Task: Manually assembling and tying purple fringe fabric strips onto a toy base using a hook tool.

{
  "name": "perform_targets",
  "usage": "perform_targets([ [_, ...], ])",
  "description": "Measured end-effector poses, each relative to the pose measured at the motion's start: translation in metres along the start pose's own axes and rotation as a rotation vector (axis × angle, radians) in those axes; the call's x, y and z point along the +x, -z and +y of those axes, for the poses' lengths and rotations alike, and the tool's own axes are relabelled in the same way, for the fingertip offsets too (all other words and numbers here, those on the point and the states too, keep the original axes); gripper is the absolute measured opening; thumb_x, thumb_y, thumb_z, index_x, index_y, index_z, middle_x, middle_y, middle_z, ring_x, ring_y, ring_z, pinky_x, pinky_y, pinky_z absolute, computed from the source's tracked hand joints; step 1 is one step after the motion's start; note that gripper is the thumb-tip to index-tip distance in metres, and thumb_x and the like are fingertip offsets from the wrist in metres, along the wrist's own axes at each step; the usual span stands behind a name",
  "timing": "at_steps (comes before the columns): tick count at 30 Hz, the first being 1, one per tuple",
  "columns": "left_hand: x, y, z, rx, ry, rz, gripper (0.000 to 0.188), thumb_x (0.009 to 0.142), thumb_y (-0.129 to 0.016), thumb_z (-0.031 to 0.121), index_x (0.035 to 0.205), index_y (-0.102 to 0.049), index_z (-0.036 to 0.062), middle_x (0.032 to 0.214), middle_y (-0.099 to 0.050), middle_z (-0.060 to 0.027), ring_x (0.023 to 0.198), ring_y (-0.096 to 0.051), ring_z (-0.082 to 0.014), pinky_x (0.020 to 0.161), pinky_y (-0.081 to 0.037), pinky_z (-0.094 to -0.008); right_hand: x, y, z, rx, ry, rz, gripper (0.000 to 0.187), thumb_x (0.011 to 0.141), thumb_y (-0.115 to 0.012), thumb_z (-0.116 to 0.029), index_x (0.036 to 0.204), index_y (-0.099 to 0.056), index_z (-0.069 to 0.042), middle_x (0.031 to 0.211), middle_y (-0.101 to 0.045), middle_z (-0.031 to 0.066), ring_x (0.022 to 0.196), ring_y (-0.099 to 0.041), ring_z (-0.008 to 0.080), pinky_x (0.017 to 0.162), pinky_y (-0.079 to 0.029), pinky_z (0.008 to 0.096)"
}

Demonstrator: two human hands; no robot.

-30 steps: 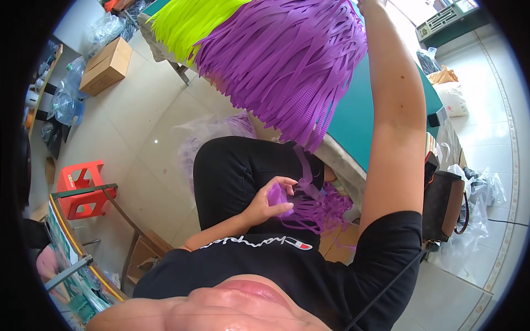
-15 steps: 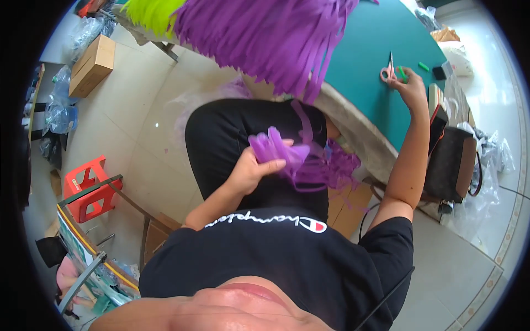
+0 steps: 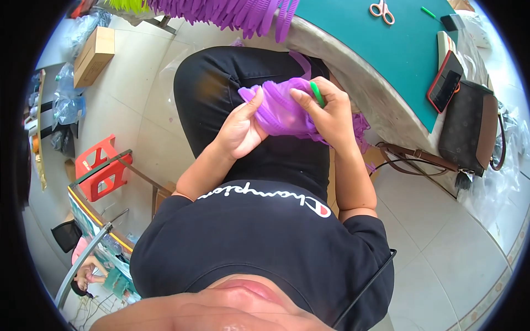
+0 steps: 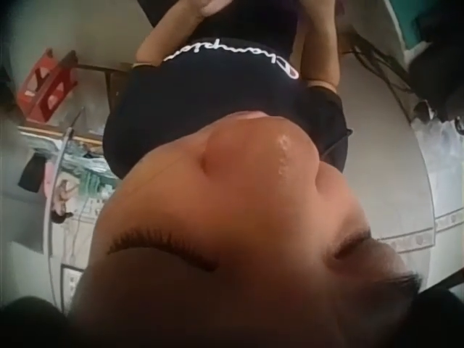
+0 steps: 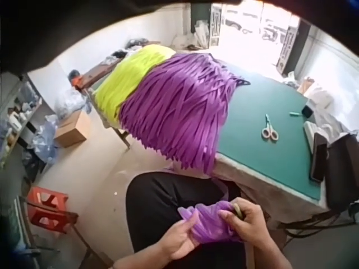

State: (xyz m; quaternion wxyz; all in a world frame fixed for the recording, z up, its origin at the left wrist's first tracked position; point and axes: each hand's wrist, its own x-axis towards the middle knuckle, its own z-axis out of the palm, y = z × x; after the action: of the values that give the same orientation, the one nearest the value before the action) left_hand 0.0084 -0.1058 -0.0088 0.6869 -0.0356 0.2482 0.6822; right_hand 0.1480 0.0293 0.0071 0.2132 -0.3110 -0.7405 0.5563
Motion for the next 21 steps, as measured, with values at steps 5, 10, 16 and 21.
perform_targets([
  [5,-0.002,0.000,-0.004,0.144,0.135,-0.010,0.046,0.086,-0.071,0.024,0.123,-0.052,0.0022,0.114,-0.061,-0.0080,0.107,-0.059,-0.0183,0.094,-0.047,-0.0360,0.002,-0.004,-0.011,0.041,0.026,-0.047,0.018,0.083,-0.072,-0.012,0.097,-0.068,0.000,0.082,-0.059,-0.0015,0.069,-0.048,0.0022,0.060,-0.038,0.0179],
  [10,-0.002,-0.003,0.000,0.479,-0.267,0.165,0.026,0.087,-0.069,0.014,0.108,-0.063,0.0011,0.100,-0.066,-0.0065,0.094,-0.063,-0.0145,0.084,-0.050,-0.0300,0.013,0.005,0.000,0.611,-0.112,0.307,0.031,0.096,-0.053,-0.022,0.089,-0.067,0.005,0.084,-0.060,0.0059,0.056,-0.040,0.0102,0.050,-0.033,0.0251],
  [16,-0.001,0.004,0.002,0.455,-0.275,0.217,0.030,0.087,-0.068,0.009,0.114,-0.057,0.0021,0.107,-0.064,-0.0085,0.100,-0.062,-0.0177,0.087,-0.051,-0.0327,0.000,-0.010,0.018,0.839,-0.058,-0.069,0.051,0.100,-0.039,-0.045,0.088,-0.057,0.002,0.070,-0.055,0.0107,0.056,-0.053,0.0179,0.053,-0.046,0.0276],
  [21,-0.004,0.003,0.004,0.481,-0.328,0.222,0.030,0.085,-0.069,0.005,0.113,-0.058,0.0010,0.103,-0.065,-0.0094,0.095,-0.064,-0.0177,0.083,-0.053,-0.0318,-0.001,-0.022,0.017,0.635,-0.046,-0.028,0.019,0.095,-0.058,-0.017,0.097,-0.056,0.002,0.087,-0.063,0.0144,0.076,-0.064,0.0184,0.071,-0.053,0.0302],
])
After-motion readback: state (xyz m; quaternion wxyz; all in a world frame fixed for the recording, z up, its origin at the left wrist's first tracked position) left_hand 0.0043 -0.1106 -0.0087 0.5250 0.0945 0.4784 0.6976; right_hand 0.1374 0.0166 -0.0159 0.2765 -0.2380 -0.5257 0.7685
